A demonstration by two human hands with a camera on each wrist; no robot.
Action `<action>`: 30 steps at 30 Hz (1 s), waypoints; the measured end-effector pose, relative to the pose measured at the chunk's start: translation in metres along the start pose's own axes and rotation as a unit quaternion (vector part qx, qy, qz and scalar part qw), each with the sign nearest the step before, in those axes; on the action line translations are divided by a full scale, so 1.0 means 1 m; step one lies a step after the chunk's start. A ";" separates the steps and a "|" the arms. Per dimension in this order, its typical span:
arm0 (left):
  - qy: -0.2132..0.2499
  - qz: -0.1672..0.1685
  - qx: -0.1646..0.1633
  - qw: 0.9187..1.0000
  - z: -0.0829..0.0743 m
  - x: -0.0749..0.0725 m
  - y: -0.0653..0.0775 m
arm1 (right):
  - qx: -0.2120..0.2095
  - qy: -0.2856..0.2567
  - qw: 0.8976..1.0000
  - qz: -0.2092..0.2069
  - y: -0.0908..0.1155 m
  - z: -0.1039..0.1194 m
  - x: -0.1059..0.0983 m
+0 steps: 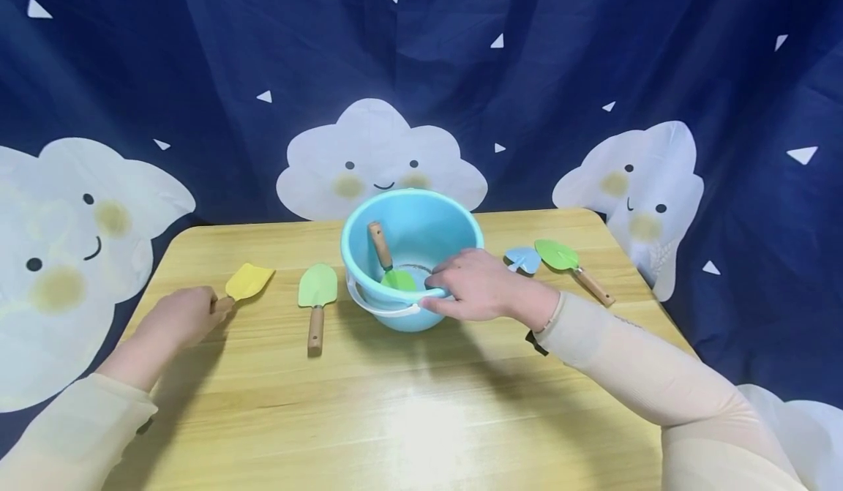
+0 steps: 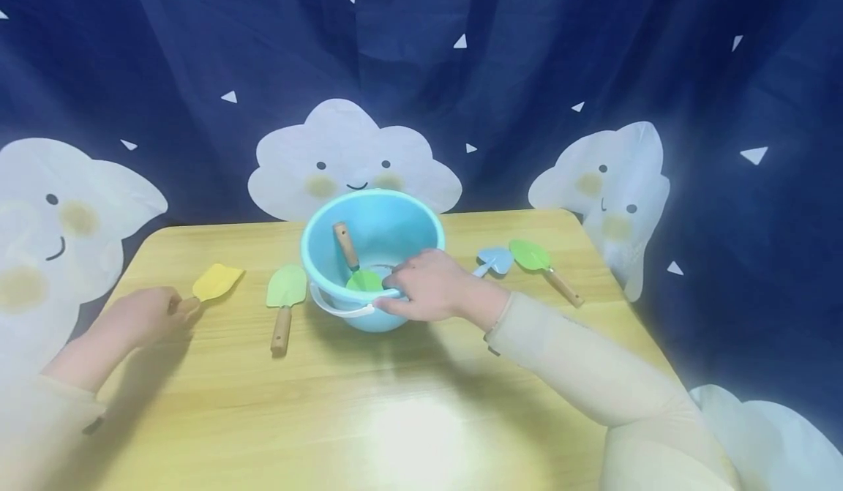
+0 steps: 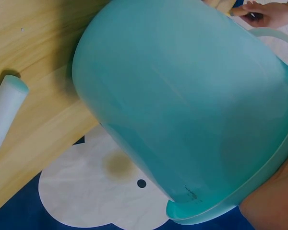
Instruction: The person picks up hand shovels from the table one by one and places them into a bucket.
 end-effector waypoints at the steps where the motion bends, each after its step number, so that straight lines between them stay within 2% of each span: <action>1: 0.001 -0.004 0.002 1.000 -0.003 -0.002 0.001 | 0.000 0.000 1.000 0.000 0.000 0.000 0.000; 8: -0.013 -0.020 0.019 1.000 -0.018 -0.019 0.003 | 0.003 0.000 1.000 0.003 0.001 0.000 -0.001; 20: -0.054 -0.011 0.039 0.998 -0.040 -0.048 0.008 | -0.002 0.002 1.000 -0.005 0.001 0.001 -0.001; 30: -0.083 -0.014 0.047 0.995 -0.052 -0.066 0.007 | -0.003 -0.001 1.000 -0.006 0.001 0.001 -0.001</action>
Point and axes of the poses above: each hand's wrist, its own y-axis away from the middle knuckle, its own x-axis out of the palm, z = x × y, the point moved 5 cm from there along -y, towards the middle knuckle, and after that the axes turned 15 degrees about z, right-handed, at the moved point
